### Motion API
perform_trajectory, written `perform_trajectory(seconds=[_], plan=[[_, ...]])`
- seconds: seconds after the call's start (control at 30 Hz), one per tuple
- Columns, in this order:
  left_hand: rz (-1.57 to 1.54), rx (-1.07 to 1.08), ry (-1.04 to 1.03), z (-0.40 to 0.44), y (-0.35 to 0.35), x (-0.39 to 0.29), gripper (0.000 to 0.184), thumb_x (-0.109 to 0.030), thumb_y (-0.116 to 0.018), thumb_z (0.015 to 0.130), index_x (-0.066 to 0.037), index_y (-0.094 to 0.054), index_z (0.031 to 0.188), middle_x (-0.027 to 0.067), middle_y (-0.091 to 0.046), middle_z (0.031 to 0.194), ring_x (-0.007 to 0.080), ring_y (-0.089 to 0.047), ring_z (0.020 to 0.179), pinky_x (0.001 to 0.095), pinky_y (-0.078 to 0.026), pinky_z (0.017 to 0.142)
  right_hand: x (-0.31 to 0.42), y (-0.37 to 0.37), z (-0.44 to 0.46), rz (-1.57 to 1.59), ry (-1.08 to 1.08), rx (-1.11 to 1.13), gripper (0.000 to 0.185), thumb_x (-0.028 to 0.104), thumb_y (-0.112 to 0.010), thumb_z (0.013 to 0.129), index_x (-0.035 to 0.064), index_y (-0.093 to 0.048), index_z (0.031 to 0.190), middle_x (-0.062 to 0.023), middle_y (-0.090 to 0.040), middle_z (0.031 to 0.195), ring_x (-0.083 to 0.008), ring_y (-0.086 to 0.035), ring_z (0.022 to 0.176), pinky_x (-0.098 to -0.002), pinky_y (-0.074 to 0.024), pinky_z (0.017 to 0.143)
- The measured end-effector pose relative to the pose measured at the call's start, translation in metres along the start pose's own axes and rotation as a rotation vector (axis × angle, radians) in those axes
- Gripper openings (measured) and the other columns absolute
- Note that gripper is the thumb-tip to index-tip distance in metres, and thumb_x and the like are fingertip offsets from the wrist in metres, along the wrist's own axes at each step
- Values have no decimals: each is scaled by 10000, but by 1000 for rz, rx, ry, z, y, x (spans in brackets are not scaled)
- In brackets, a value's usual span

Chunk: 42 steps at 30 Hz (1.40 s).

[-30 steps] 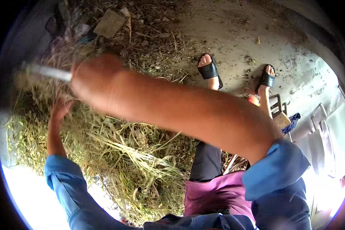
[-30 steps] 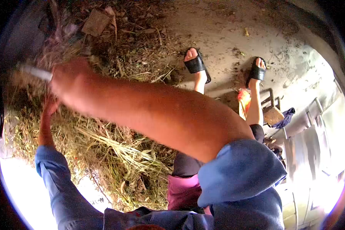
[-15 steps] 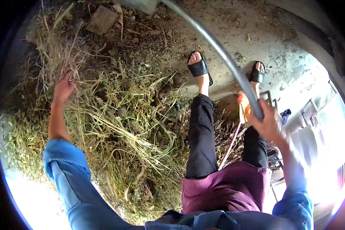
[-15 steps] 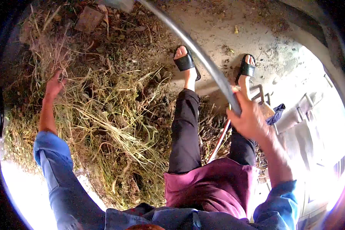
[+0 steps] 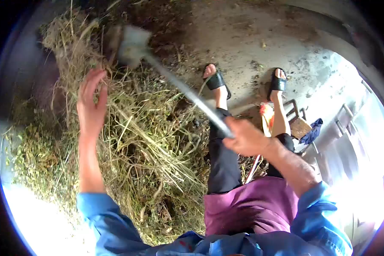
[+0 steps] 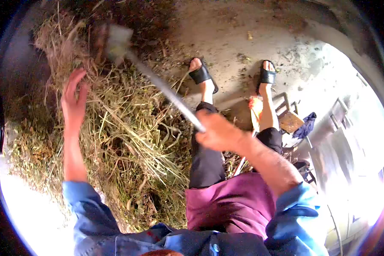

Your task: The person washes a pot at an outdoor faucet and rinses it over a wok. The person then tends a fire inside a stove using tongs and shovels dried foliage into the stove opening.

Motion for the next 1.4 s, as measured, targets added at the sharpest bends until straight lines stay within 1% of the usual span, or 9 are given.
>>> perform_trajectory(seconds=[0.13,0.3,0.37,0.4,0.57,0.8,1.07,1.3,1.4], plan=[[-407,-245,113,-39,-18,-67,232,-19,-458,772,-51,-530,990,90,-494,1107,240,-425,1086,368,-326,927,73,-12,36,53,-88,256,243,49,-499,671,-51,-394,866,-204,-504,639,-338,-539,596,-444,-420,540],[-727,-423,382,-86,-51,-116,238,-204,-457,833,-83,-483,1037,119,-408,1167,225,-397,1099,389,-365,885,109,-6,75,-45,-28,356,346,-46,-480,695,-56,-375,1025,-82,-432,656,-165,-448,523,-244,-429,411],[-920,-224,489,-103,-83,-130,308,-227,-466,830,-96,-419,1105,99,-423,1146,209,-396,1086,359,-359,901,102,8,80,174,-85,271,308,-38,-486,704,-43,-389,996,-77,-441,654,-167,-459,522,-225,-422,401],[-862,-74,642,-99,-84,-153,312,-187,-481,826,-80,-403,1109,85,-427,1134,189,-410,1055,335,-358,892,96,10,81,-251,53,277,256,35,-483,729,-47,-399,956,-89,-479,669,-206,-500,549,-274,-451,446],[-666,467,402,-148,-151,-182,246,-110,-516,779,4,-455,988,160,-513,971,266,-521,824,333,-414,734,67,41,19,-162,28,110,355,167,-475,733,-81,-383,970,-124,-538,719,-265,-556,637,-387,-466,575],[-525,622,385,-190,-179,-234,429,-181,-530,748,-130,-395,1152,170,-377,1170,335,-398,1048,391,-350,878,-5,78,-110,-751,87,-157,170,104,-515,683,-52,-513,748,-136,-527,686,-301,-551,647,-345,-452,503],[-256,1021,530,-192,-183,-298,830,-378,-534,742,-200,49,1305,370,-38,1257,453,-459,956,386,-463,736,-105,68,-280,412,-644,-498,168,111,-529,755,23,-411,836,-11,-424,589,-67,-405,414,-224,-336,363],[-65,1110,501,-191,-201,-310,823,-439,-511,737,-197,29,1309,391,-54,1240,420,-509,904,351,-478,701,-124,130,-253,1070,-517,-794,184,198,-438,804,23,-397,767,-13,-399,476,-101,-379,329,-238,-304,315],[33,1082,468,-192,-208,-312,831,-445,-532,724,-204,6,1311,387,-79,1236,433,-496,914,362,-466,727,-138,152,-224,745,-477,-858,201,192,-459,805,30,-379,717,-15,-376,511,-99,-393,365,-236,-304,325]])
Point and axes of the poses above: each hand's wrist, its own z-axis towards the middle knuckle, its own y-axis out of the back of the hand, x = y × z, the point moved 4 cm from there along z, towards the middle knuckle
